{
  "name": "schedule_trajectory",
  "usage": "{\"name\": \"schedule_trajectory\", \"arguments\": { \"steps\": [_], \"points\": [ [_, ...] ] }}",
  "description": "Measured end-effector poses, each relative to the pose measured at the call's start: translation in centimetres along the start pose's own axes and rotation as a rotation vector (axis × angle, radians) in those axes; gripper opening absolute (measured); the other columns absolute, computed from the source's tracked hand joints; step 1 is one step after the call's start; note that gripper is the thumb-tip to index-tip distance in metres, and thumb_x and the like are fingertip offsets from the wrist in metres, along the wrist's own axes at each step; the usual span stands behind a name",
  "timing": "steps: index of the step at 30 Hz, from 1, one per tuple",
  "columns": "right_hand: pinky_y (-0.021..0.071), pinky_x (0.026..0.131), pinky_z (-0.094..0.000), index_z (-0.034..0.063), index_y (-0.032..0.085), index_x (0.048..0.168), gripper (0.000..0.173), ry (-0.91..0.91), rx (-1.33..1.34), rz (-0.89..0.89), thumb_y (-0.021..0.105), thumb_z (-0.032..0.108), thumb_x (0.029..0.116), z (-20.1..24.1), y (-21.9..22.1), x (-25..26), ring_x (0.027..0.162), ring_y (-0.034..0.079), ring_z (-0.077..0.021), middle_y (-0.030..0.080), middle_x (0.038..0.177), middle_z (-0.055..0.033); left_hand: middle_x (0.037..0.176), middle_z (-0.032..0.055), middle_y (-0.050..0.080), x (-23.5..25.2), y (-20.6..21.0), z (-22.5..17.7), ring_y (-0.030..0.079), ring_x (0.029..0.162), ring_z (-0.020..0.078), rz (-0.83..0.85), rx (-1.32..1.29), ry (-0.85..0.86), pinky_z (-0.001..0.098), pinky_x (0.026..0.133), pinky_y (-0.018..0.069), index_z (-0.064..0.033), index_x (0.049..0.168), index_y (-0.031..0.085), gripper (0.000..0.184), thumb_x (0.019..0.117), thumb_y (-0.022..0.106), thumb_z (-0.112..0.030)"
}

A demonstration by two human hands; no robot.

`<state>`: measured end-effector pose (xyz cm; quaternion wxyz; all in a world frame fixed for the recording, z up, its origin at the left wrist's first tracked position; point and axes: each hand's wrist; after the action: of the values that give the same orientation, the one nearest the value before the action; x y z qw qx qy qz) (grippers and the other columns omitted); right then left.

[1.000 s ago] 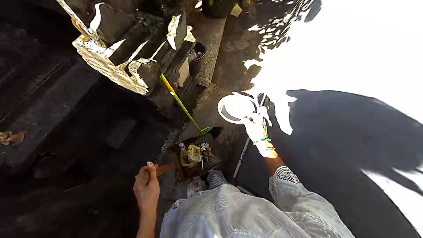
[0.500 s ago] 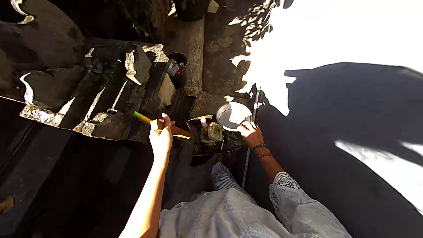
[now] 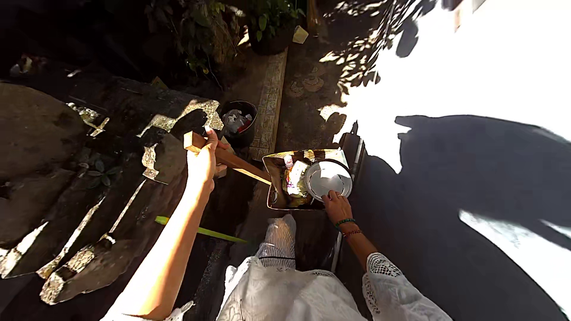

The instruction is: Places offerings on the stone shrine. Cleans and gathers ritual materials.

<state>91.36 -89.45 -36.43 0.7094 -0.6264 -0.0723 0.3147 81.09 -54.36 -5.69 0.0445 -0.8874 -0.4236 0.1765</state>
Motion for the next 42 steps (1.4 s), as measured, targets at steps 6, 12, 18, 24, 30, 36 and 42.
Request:
{"name": "schedule_trajectory", "arguments": {
  "steps": [6,12,18,24,30,36,42],
  "points": [
    [0.0393,0.11,-0.0638,0.0069,0.064,0.138,0.05,-0.027,0.081,0.231,0.071,0.033,0.0971,-3.0,-4.8,11.8,0.132,0.052,-0.0465,0.058,0.137,-0.0285,0.09,0.0119,0.076,9.6,4.2,-2.1,0.075,0.07,0.0245,-0.08,-0.096,-0.076,0.0364,0.059,0.0624,-0.005,0.101,0.066,0.048,0.1084,0.045,-0.047],
    [0.03,0.119,-0.0583,0.0012,0.057,0.142,0.058,-0.061,0.219,0.169,0.056,0.043,0.1018,2.6,-11.0,27.2,0.142,0.046,-0.0401,0.055,0.147,-0.0234,0.09,0.0113,0.076,14.0,7.6,-4.6,0.076,0.074,0.0247,-0.172,-0.067,-0.122,0.0377,0.063,0.0647,-0.0045,0.099,0.067,0.044,0.1099,0.045,-0.041],
    [0.0303,0.119,-0.0622,0.0038,0.051,0.149,0.048,-0.212,0.007,0.457,0.052,0.012,0.1019,9.7,-7.9,39.7,0.143,0.042,-0.0462,0.05,0.149,-0.0289,0.092,0.0116,0.076,16.1,10.2,-7.2,0.076,0.078,0.0234,-0.272,-0.094,-0.144,0.034,0.063,0.0646,-0.0038,0.095,0.066,0.041,0.112,0.041,-0.031],
    [0.0323,0.116,-0.0643,-0.002,0.056,0.143,0.04,-0.267,-0.131,0.554,0.041,0.007,0.1063,11.8,-6.9,45.3,0.139,0.045,-0.0498,0.052,0.145,-0.0335,0.093,0.0135,0.076,16.9,13.6,-9.4,0.077,0.082,0.0255,-0.412,-0.156,-0.187,0.0359,0.068,0.0658,-0.0032,0.093,0.067,0.042,0.1121,0.039,-0.028],
    [0.0386,0.114,-0.0586,0.0111,0.058,0.145,0.042,-0.328,-0.021,0.516,0.049,0.014,0.1041,11.5,-12.9,47.7,0.137,0.05,-0.044,0.055,0.144,-0.0282,0.089,0.0126,0.076,19.8,16.0,-8.4,0.076,0.076,0.0234,-0.56,-0.243,-0.278,0.0352,0.065,0.0651,-0.0018,0.097,0.067,0.041,0.1127,0.039,-0.027],
    [0.0492,0.099,-0.0608,0.021,0.06,0.144,0.043,-0.46,0.209,0.409,0.059,0.024,0.1016,16.8,-21.5,55.2,0.119,0.063,-0.0425,0.066,0.128,-0.0234,0.091,0.0112,0.076,22.6,17.1,-6.8,0.076,0.075,0.0228,-0.699,-0.312,-0.35,0.0343,0.062,0.0643,-0.0022,0.103,0.065,0.037,0.1124,0.041,-0.028],
    [0.043,0.11,-0.0602,0.0053,0.067,0.133,0.035,-0.488,0.276,0.412,0.062,0.023,0.1028,18.9,-21.7,65.0,0.131,0.057,-0.0432,0.062,0.136,-0.0256,0.091,0.0111,0.076,25.9,19.5,-6.9,0.075,0.074,0.0213,-0.795,-0.286,-0.342,0.0332,0.063,0.0632,-0.0019,0.106,0.063,0.031,0.1113,0.045,-0.027]
  ]
}}
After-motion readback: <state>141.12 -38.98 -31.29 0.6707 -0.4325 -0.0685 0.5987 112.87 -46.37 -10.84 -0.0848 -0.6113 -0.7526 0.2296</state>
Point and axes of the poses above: each hand's wrist, its own x-axis towards the middle knuckle, its own y-axis out of the palm, z = x × y
